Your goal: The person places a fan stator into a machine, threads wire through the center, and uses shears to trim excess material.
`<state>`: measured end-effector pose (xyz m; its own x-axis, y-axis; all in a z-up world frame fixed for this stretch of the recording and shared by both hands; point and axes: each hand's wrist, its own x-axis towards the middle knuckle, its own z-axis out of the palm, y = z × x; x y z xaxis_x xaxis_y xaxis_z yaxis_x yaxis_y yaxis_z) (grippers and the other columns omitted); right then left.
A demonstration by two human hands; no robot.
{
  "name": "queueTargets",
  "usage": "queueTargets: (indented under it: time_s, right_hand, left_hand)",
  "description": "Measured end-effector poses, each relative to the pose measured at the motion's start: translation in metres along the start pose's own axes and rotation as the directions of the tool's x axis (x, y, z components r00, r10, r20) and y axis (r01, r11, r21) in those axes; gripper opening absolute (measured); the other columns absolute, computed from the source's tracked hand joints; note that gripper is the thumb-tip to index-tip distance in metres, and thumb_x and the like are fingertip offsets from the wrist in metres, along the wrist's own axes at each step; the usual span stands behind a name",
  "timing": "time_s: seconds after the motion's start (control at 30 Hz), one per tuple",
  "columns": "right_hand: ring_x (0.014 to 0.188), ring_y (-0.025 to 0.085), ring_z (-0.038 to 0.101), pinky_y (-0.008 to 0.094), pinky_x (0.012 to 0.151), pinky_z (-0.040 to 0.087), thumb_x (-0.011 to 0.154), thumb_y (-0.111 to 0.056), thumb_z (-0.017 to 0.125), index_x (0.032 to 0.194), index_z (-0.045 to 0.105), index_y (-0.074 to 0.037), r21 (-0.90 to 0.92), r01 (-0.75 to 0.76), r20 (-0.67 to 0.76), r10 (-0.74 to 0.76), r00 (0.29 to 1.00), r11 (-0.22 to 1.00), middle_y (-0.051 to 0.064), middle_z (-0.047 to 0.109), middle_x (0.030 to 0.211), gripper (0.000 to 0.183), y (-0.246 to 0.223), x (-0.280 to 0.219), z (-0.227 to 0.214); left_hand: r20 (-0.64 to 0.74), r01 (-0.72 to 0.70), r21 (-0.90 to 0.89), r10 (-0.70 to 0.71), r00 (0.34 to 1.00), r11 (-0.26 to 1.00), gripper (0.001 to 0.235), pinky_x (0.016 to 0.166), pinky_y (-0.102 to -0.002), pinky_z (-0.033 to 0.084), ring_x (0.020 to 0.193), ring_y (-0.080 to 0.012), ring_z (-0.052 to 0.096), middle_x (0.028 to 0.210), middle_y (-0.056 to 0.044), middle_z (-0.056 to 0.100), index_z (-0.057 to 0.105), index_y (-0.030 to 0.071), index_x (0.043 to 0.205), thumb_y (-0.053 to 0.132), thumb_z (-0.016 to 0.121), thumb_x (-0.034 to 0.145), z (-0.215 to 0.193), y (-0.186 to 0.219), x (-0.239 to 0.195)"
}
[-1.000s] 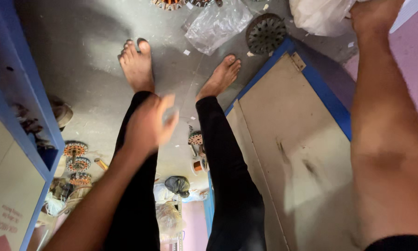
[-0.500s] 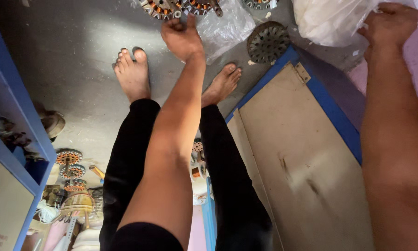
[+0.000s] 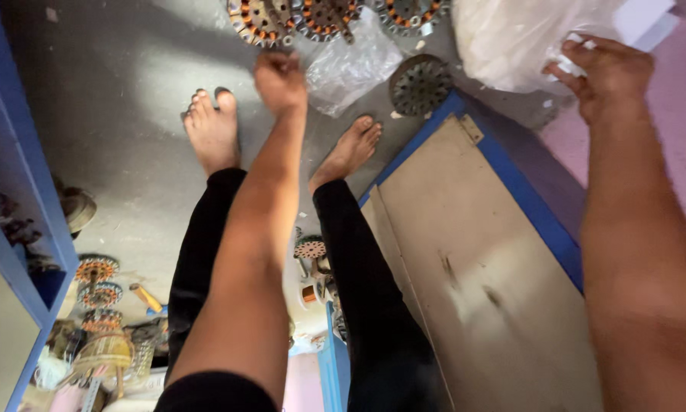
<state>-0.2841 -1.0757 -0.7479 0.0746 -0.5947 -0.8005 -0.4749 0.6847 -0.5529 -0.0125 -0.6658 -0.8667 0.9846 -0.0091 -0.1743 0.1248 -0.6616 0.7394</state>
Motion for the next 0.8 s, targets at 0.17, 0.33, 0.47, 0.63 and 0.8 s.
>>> queueTargets:
  time_s: [0.17,0.33,0.47,0.63,0.8]
  right_hand:
    - [0.091,0.030,0.079,0.041,0.075,0.068,0.088,0.011,0.076,0.108,0.064,0.009,0.170,-0.003,-0.083,0.017,0.996,0.985,0.020,0.073,0.105,0.024,-0.008,-0.015,0.011]
    - [0.091,0.029,0.079,0.043,0.074,0.067,0.089,0.011,0.072,0.112,0.067,0.011,0.254,0.088,-0.122,-0.059,0.991,0.963,0.020,0.074,0.104,0.023,-0.011,-0.024,-0.006]
    - [0.090,0.030,0.076,0.047,0.075,0.067,0.091,0.013,0.066,0.114,0.063,0.014,0.380,0.130,-0.057,-0.117,0.992,0.916,0.021,0.071,0.105,0.023,-0.014,-0.051,-0.023]
    - [0.091,0.030,0.077,0.049,0.071,0.066,0.092,0.008,0.057,0.113,0.064,0.014,0.481,0.149,-0.099,-0.115,0.988,0.864,0.019,0.071,0.103,0.023,-0.035,-0.113,-0.034]
    - [0.086,0.036,0.078,0.043,0.074,0.070,0.090,0.009,0.073,0.116,0.065,0.013,0.433,0.162,-0.043,-0.159,0.986,0.887,0.023,0.074,0.107,0.027,-0.060,-0.224,-0.037]
  left_hand:
    - [0.150,-0.064,-0.077,0.075,0.986,0.995,0.024,0.065,-0.025,0.047,0.071,-0.0100,0.054,0.077,0.001,0.057,0.057,0.005,0.092,-0.008,0.075,0.083,-0.064,-0.021,-0.007]
    - [0.332,0.094,0.014,-0.093,0.939,0.995,0.029,0.069,-0.024,0.054,0.072,-0.0090,0.055,0.081,0.003,0.054,0.061,0.006,0.123,-0.005,0.066,0.097,-0.151,0.003,-0.030]
    - [0.337,-0.073,0.317,-0.041,0.941,0.946,0.032,0.064,-0.027,0.050,0.068,-0.0089,0.059,0.077,0.001,0.061,0.057,0.005,0.107,-0.002,0.078,0.085,-0.207,0.030,-0.044]
    - [0.348,0.125,-0.062,-0.096,0.933,0.990,0.018,0.067,-0.025,0.059,0.072,-0.0068,0.063,0.079,0.001,0.063,0.061,0.005,0.091,-0.007,0.073,0.084,-0.234,0.043,-0.070]
    - [0.352,0.053,-0.148,0.003,0.936,0.988,0.018,0.057,-0.026,0.053,0.062,-0.0116,0.067,0.071,-0.005,0.069,0.062,0.006,0.087,-0.006,0.076,0.087,-0.268,0.103,-0.117]
